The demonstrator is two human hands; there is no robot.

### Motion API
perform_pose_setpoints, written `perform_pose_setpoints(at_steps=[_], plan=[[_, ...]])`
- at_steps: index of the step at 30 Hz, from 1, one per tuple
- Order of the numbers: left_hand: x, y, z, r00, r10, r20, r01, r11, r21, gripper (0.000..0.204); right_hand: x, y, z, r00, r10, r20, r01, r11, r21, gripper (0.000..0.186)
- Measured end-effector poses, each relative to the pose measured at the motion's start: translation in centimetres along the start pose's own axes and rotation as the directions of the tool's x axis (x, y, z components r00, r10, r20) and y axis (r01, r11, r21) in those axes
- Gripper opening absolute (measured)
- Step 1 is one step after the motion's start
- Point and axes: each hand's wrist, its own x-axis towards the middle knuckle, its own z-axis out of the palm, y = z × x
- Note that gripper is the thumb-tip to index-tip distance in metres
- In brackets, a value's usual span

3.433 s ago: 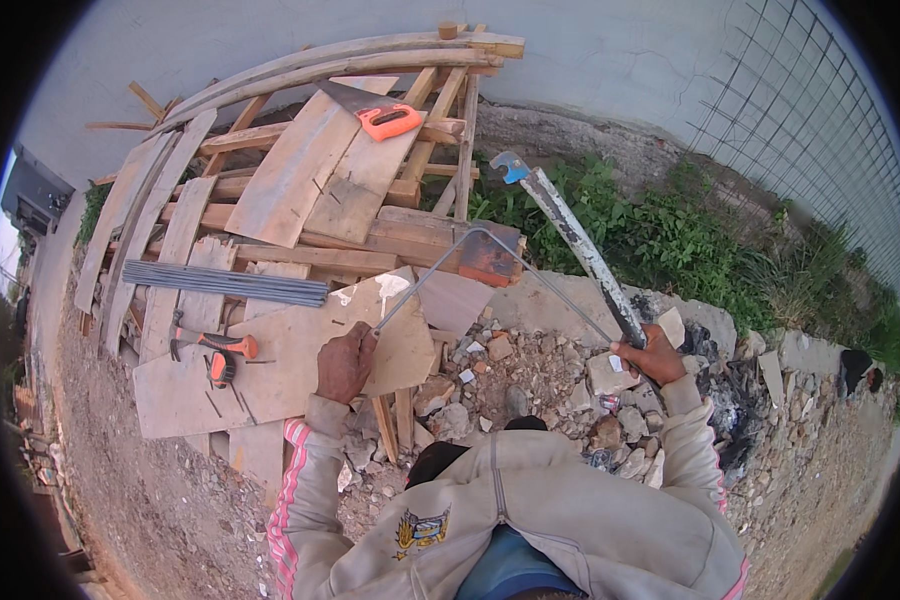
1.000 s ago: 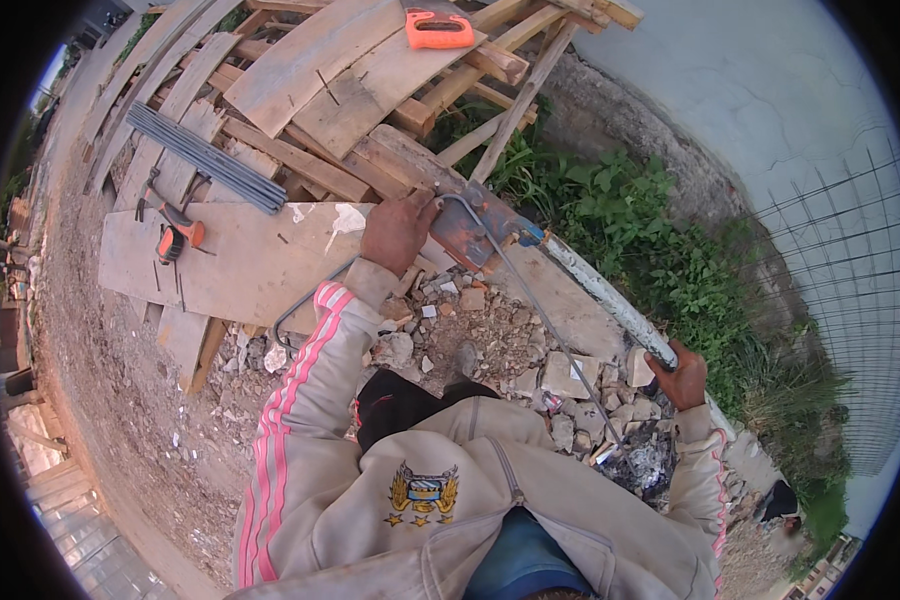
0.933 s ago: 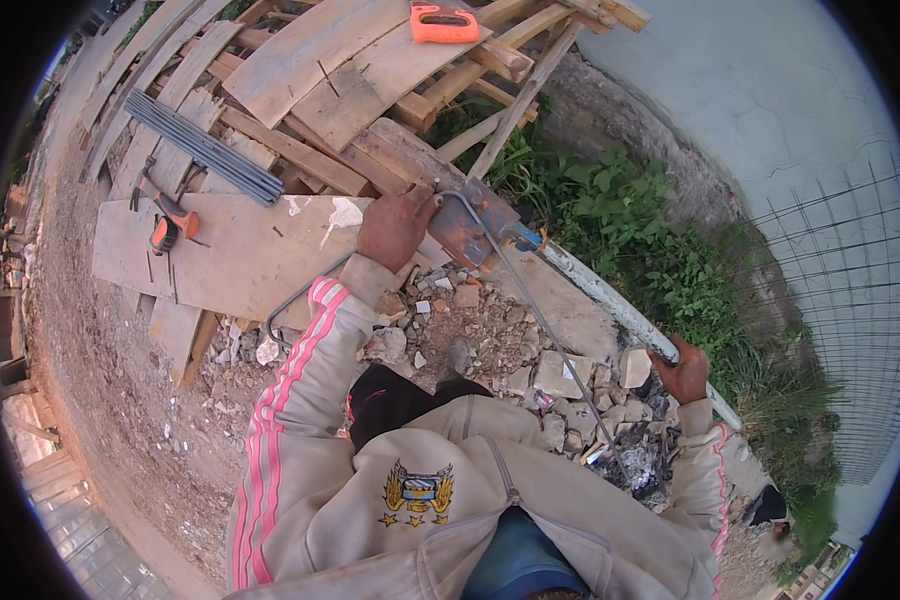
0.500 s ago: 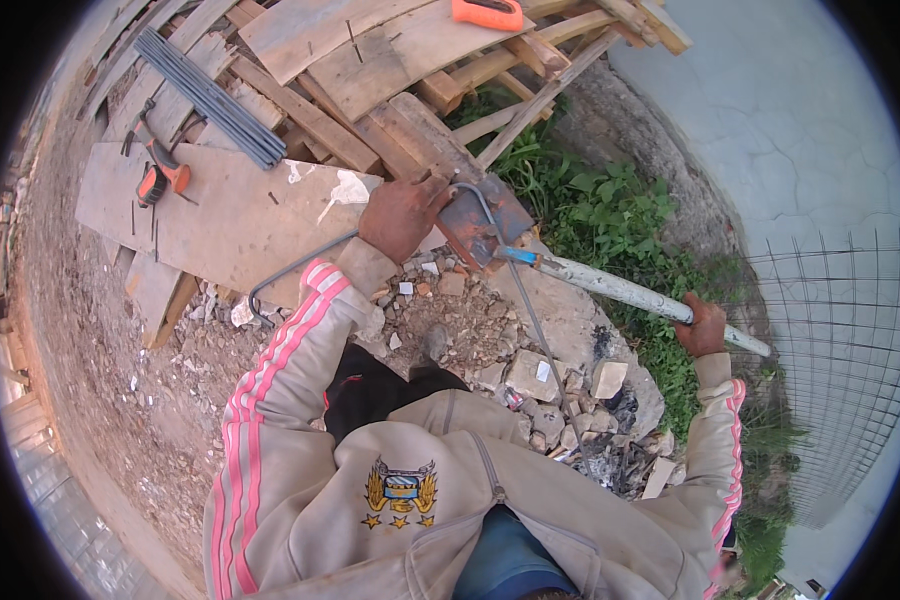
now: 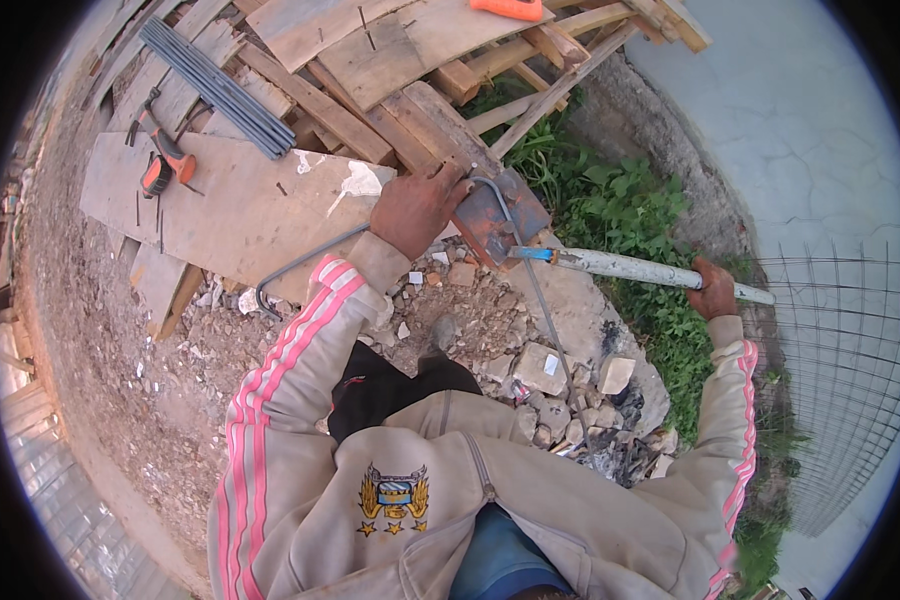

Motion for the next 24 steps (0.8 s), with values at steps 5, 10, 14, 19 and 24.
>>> perform_pose_setpoints(at_steps=[5,10,14,19,24], plan=[[0.3,0.3,-0.6,0.988,-0.102,0.115,0.105,0.994,-0.016,0.023,-1.3,-1.3,1.9,0.991,0.124,-0.045,-0.123,0.992,0.025,0.023],[1.0,-1.8,-0.6,0.994,0.076,0.075,-0.058,0.973,-0.223,0.020,-1.3,-1.6,1.3,0.983,0.169,-0.069,-0.171,0.985,-0.023,0.022],[1.0,-3.1,-0.9,0.983,0.129,0.134,-0.078,0.940,-0.333,0.018,-1.5,-2.3,0.0,0.981,0.196,-0.015,-0.196,0.979,-0.049,0.023],[0.8,-3.4,-2.5,0.956,0.204,0.210,-0.130,0.938,-0.320,0.027,-2.6,-1.9,0.0,0.980,0.196,-0.048,-0.199,0.976,-0.092,0.031],[0.0,-3.9,-5.2,0.935,0.254,0.248,-0.222,0.963,-0.151,0.029,-2.4,-1.6,-0.2,0.983,0.178,-0.043,-0.180,0.981,-0.066,0.027]])
